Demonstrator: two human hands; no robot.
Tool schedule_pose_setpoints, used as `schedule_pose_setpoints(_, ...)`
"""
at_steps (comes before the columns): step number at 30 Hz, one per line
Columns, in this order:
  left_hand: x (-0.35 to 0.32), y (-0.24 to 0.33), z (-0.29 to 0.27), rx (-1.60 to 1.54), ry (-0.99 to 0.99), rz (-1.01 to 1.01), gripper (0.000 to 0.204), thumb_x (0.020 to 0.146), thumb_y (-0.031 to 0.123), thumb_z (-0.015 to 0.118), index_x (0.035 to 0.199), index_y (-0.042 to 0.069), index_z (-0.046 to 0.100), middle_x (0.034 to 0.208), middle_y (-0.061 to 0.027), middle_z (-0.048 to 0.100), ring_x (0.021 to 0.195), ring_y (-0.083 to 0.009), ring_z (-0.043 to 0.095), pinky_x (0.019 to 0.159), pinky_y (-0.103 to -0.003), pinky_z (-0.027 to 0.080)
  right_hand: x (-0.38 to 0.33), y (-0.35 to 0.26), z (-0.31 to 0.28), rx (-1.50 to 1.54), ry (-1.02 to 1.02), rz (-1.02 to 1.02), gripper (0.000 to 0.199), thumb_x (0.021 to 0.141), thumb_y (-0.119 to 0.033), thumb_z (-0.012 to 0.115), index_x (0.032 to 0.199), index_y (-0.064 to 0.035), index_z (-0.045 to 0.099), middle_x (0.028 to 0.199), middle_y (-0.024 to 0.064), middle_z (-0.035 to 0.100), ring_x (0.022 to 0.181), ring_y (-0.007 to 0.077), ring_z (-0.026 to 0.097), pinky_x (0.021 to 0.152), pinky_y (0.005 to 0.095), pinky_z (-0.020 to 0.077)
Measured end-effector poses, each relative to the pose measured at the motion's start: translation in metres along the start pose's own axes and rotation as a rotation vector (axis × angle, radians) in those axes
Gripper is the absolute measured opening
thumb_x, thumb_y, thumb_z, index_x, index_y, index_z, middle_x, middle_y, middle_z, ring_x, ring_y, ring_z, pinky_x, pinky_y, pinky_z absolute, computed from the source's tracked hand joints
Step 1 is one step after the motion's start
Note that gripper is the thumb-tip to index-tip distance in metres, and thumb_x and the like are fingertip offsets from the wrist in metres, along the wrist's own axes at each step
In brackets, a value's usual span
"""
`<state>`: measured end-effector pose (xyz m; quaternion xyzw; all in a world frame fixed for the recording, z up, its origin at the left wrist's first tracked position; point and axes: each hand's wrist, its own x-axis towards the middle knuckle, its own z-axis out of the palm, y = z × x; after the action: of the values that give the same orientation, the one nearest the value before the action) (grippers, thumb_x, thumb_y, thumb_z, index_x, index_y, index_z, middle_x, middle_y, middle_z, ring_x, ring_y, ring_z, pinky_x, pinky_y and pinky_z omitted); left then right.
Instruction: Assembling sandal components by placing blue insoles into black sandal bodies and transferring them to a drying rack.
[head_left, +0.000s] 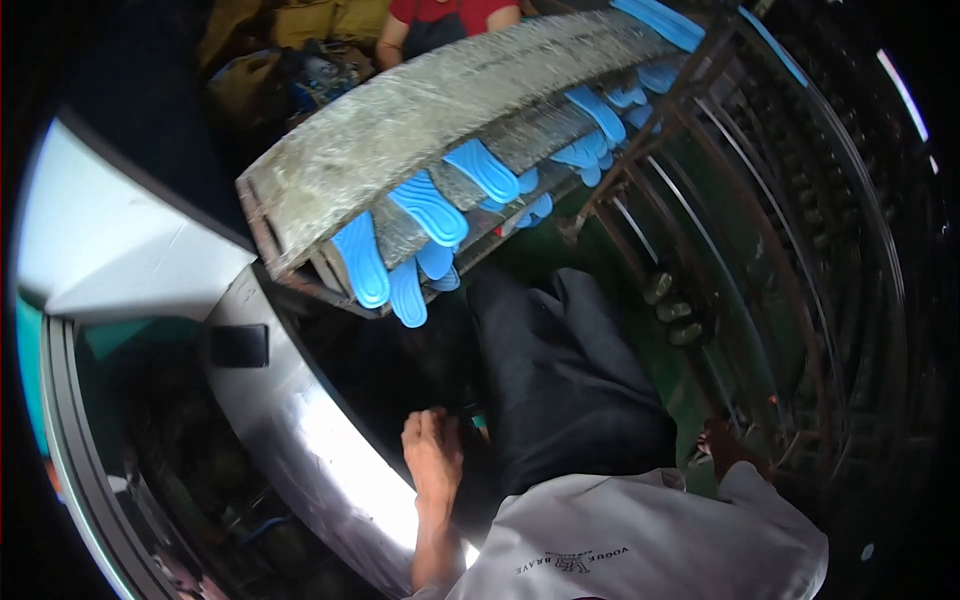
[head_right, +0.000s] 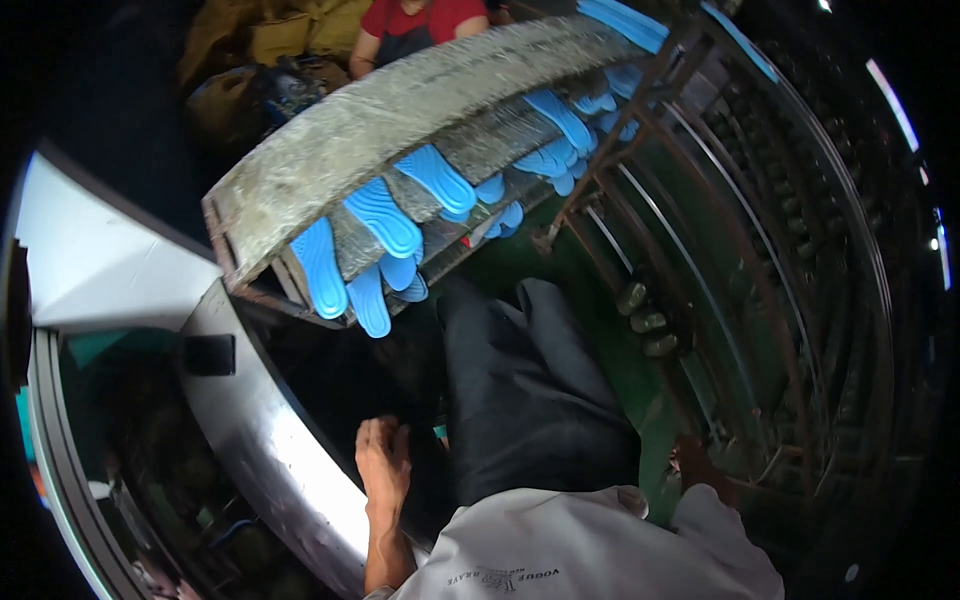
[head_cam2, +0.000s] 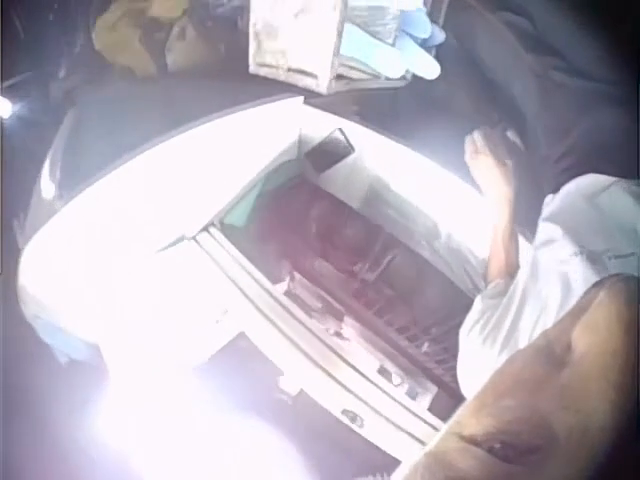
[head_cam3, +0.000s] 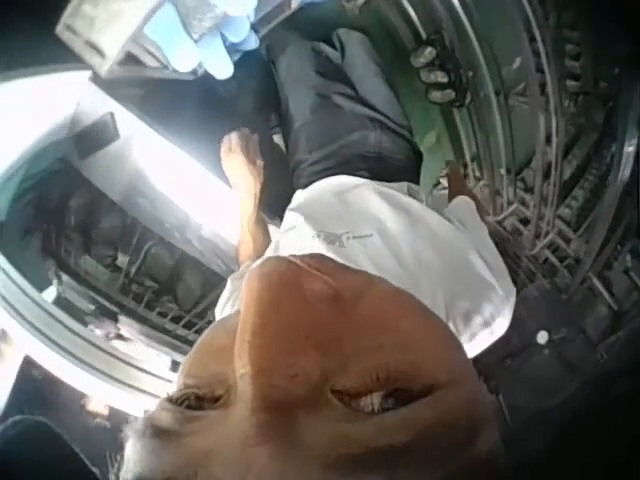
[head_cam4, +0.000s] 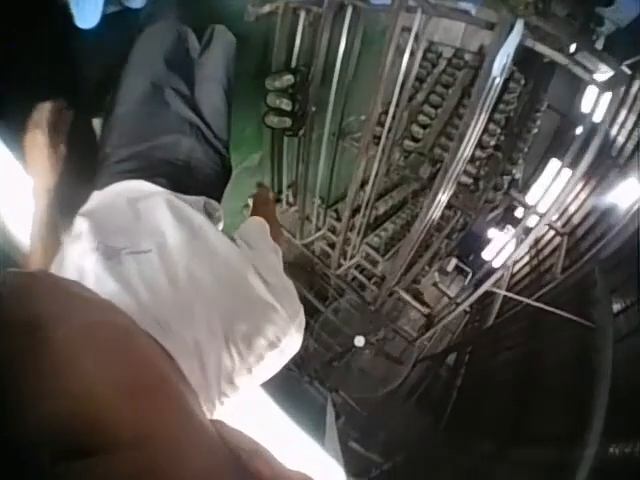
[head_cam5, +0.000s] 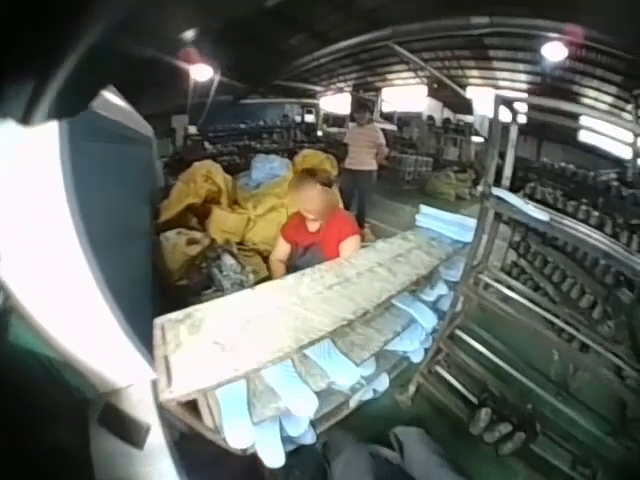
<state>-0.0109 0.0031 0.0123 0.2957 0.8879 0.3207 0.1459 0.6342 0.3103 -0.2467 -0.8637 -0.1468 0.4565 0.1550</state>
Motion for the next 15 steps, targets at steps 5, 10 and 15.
schedule_pose_setpoints(5,0.024,-0.01,0.031,-0.031,-0.145,0.007,0.06,0.097,0.005,0.066,0.154,0.0,0.047,0.142,-0.0275,0.056,0.129,-0.047,0.057,0.11,-0.051,0.047,0.007,0.069,-0.061,-0.321,0.106,-0.38,0.074,0.1,-0.022,0.067,0.164,-0.0075,0.034,0.153,0.0176,0.052,0.136,0.0363,0.054,0.105,0.0559,0.0493)
schedule_pose_setpoints(10,0.03,0.022,0.064,0.186,-0.439,0.243,0.043,0.1,0.004,0.059,0.143,-0.005,0.055,0.138,-0.0278,0.059,0.127,-0.0472,0.058,0.108,-0.051,0.048,-0.049,-0.036,0.087,-0.667,0.045,-0.59,0.09,0.093,-0.036,0.076,0.164,-0.0006,0.032,0.164,0.0293,0.039,0.149,0.0458,0.043,0.122,0.0514,0.0389)
schedule_pose_setpoints(15,0.064,0.06,0.117,0.159,-0.492,0.314,0.043,0.1,-0.001,0.059,0.143,-0.004,0.054,0.138,-0.0263,0.058,0.125,-0.0456,0.06,0.105,-0.047,0.052,-0.059,-0.16,0.201,-0.643,0.051,-0.964,0.098,0.096,-0.043,0.074,0.166,0.0025,0.022,0.167,0.0308,0.031,0.154,0.0438,0.034,0.127,0.0499,0.0336)
